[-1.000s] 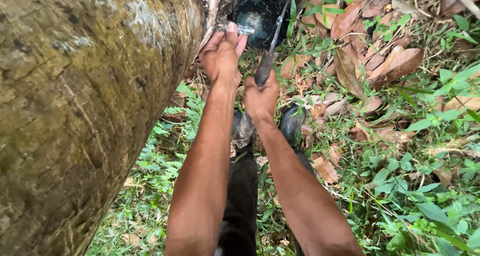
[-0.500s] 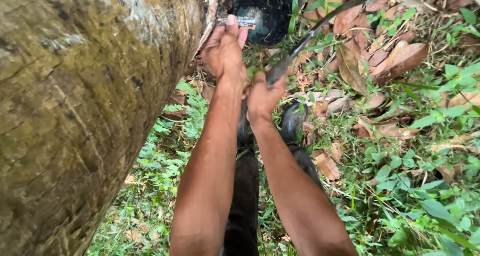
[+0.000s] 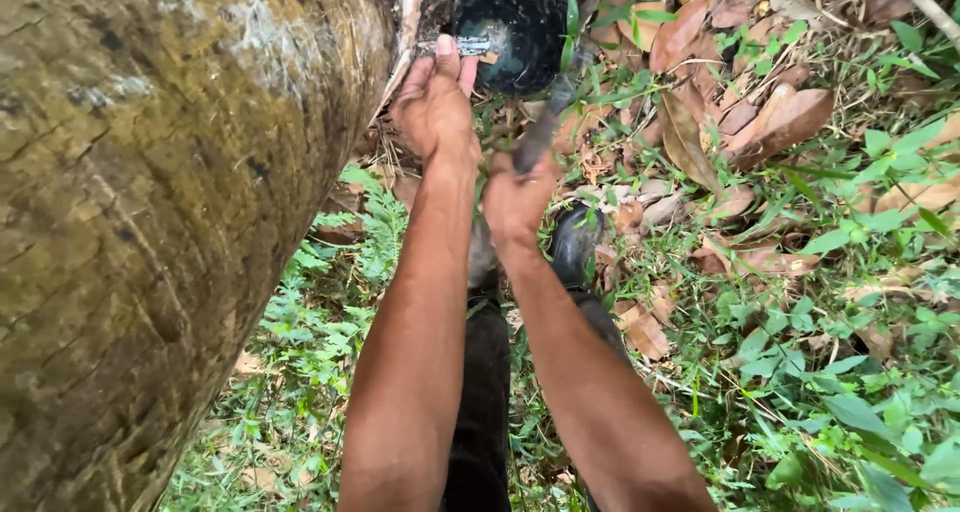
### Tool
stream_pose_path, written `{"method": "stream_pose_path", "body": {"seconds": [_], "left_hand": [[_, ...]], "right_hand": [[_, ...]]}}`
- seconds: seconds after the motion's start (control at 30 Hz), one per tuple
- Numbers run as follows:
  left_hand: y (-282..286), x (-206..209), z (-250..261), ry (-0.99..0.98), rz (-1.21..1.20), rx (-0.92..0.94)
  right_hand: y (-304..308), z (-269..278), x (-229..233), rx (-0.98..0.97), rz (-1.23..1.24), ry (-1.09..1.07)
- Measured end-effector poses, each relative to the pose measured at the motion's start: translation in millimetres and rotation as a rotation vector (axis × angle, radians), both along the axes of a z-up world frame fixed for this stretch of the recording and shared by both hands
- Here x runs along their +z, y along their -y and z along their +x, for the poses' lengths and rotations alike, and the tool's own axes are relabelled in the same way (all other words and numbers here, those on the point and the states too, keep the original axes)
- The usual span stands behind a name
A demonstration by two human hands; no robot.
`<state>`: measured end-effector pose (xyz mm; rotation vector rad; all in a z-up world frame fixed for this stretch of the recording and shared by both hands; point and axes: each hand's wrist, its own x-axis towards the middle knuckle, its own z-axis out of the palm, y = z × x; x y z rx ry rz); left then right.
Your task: The recorder uses a tapping knife to harvest latex from rubber trees and a machete to clear surrounding vegetation.
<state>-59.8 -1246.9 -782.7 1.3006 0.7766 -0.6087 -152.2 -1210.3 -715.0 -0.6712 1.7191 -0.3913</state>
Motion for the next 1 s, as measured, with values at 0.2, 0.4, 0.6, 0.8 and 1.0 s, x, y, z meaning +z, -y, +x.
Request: {"method": "stream_pose_path", "body": {"seconds": [0.2,0.4,0.6,0.8,1.0], "left_hand": [[-7.1,-17.4,-8.0,0.116,-0.049,-0.015],[-33.1,-24.8,-37.2,0.33,0.08,-0.149],[-64.5,120.4,-70.2,0.584,0.436,-0.626],[-101.4,292.7,-93.7,0.54,0.39,-0.6],[-157.5,449.6,-114.8,0.558,0.343,-0.641]], "right_hand": [[-4.7,-48.4,-30.6,0.582,-0.409,0.047],[29.2,-48.9,26.5,0.205,-0.062,0.04],[20.1,-96.6,97.6,0.254,-0.088,0.311],[19.5,-84.9,263.5,0.102,0.03,0.345],[-30.3,-131.4,374.8,0.414,-0.195,0.234]]}}
